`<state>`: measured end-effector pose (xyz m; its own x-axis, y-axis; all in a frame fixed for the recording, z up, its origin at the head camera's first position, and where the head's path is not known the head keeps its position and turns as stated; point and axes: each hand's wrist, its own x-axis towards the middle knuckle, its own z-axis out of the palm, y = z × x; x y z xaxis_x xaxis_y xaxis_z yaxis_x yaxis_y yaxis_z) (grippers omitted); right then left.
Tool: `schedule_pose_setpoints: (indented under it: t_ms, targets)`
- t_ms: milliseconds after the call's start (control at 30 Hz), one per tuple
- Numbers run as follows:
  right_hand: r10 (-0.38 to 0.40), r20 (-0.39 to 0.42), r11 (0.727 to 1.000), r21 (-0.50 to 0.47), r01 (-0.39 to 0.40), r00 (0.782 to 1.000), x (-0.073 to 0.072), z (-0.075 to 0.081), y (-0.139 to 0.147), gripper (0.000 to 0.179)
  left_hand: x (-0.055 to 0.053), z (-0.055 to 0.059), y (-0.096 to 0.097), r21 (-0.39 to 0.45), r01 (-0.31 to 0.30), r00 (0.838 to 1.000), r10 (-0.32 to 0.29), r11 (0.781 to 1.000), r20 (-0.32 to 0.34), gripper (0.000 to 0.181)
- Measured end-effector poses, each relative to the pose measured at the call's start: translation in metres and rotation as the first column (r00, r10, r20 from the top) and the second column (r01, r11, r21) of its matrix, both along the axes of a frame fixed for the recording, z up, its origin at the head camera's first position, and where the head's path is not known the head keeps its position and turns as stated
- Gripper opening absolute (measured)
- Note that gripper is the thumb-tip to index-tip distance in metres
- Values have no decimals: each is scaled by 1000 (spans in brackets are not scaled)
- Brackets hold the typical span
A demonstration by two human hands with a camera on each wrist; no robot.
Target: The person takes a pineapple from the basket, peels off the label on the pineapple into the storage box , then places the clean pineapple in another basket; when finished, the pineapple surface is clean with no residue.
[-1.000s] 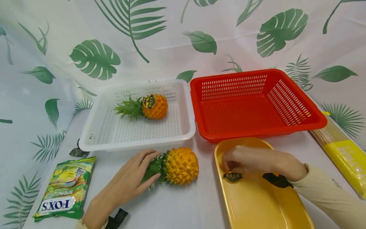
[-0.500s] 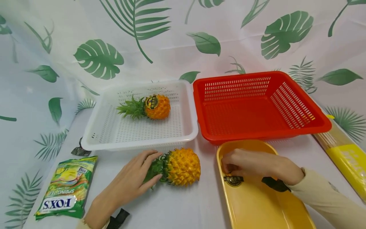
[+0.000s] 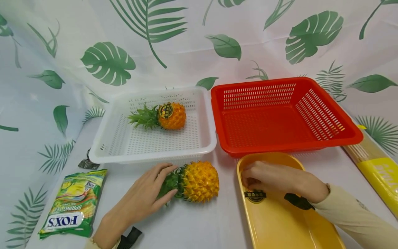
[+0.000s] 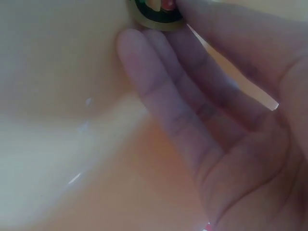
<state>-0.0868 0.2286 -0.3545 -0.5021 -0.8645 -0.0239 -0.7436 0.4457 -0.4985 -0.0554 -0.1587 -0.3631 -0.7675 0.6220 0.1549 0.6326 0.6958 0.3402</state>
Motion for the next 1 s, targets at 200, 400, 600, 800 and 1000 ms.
schedule_pose_setpoints:
  t_ms: [200, 400, 600, 800, 1000]
  targets:
    - [7, -47, 998, -62, -10, 999, 1, -8, -1, 27, 3, -1, -2, -1, -2, 1000, 2, 1000, 1, 62]
    - [-3, -31, 999, -33, 2, 1000, 1, -8, -3, 24, 5, -2, -4, 1, -2, 1000, 2, 1000, -5, 62]
    - [-63, 76, 998, 28, 61, 995, 1, -3, -4, 35, 4, 0, -7, 7, -2, 1000, 2, 1000, -19, 62]
    - [-96, 7, 989, 111, 95, 995, 8, 8, -6, 39, 4, 0, -7, 14, 2, 999, -1, 1000, -35, 61]
    - [-107, -98, 986, 119, 118, 989, 17, 45, -7, 25, 2, 0, 0, 45, 11, 1000, -10, 999, -23, 61]
